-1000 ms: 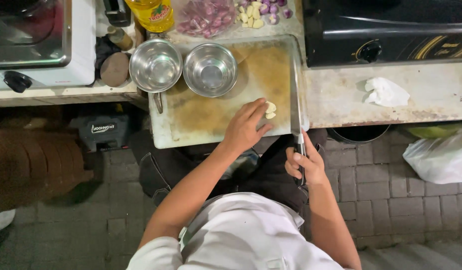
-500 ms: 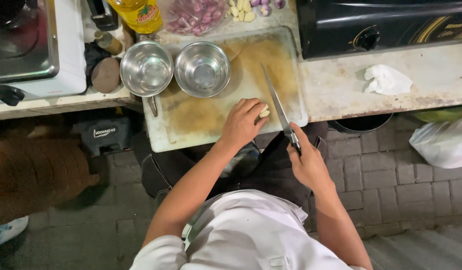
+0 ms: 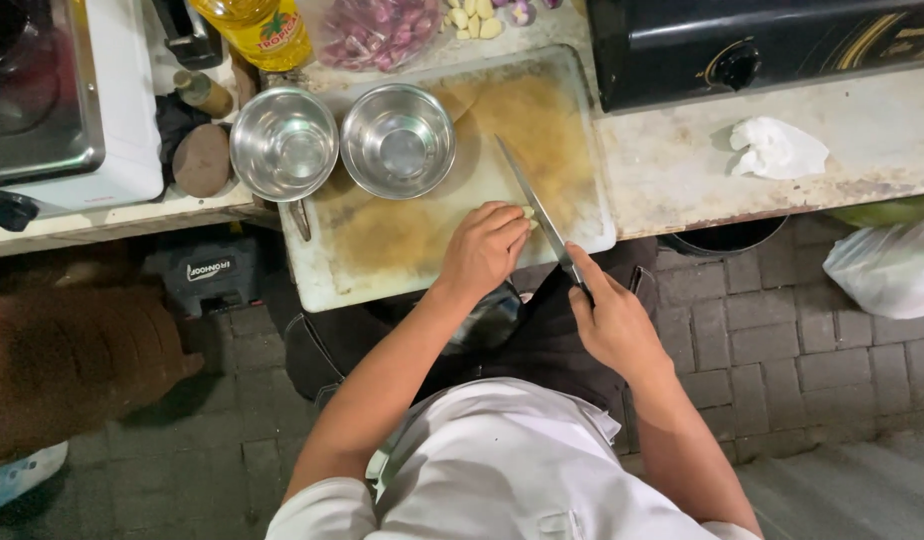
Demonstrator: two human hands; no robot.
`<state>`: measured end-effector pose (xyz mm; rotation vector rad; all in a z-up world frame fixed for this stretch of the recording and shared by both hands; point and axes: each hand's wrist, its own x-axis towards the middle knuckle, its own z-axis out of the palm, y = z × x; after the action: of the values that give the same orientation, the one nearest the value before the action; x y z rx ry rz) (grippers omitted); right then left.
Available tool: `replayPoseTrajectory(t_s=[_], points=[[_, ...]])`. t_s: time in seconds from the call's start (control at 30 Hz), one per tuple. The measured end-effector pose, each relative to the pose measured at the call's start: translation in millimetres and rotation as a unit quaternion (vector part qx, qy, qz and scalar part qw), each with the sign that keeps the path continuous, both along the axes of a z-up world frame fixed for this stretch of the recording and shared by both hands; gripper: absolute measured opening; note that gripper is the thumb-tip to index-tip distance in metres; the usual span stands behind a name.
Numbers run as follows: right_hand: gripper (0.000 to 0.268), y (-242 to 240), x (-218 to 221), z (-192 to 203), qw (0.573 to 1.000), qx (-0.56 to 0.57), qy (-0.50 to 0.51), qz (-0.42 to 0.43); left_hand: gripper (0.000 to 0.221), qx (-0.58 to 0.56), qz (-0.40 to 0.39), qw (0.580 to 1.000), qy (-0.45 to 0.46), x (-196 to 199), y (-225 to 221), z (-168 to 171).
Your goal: Peeling garlic cloves by hand and then finely chopping/mincing them on a wooden cutting board using a kitchen knife.
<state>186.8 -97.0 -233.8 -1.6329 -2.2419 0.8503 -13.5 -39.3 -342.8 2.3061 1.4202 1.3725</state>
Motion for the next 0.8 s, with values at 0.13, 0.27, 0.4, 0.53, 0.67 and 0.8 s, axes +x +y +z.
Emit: replayPoseTrajectory(t_s=[0.13,0.27,0.4,0.53,0.67,0.8], points=[[0.055,14,-9,4,0.999,0.027,-0.021,0.015,0.017,-0.009,-0.015,1.0,-0.01,-2,7,8],[0.056,30,-18,18,0.997,0.0,-0.057,0.048,0.016,-0.042,-0.022,0.999,-0.022,-3,9,17],[0.057,35,-27,30,0.993,-0.012,-0.097,0.063,0.012,-0.051,-0.006,0.998,-0.029,-1,7,22],[0.059,32,-34,39,0.99,-0.033,-0.13,0.051,0.012,-0.068,-0.012,0.997,-0.039,-5,8,24],[0.062,25,-34,30,0.986,-0.012,-0.153,0.059,0.011,-0.095,-0.035,0.992,-0.07,-8,8,40],[0.063,22,-38,22,0.982,0.01,-0.184,0.051,0.016,-0.084,-0.033,0.994,-0.064,-7,14,37]])
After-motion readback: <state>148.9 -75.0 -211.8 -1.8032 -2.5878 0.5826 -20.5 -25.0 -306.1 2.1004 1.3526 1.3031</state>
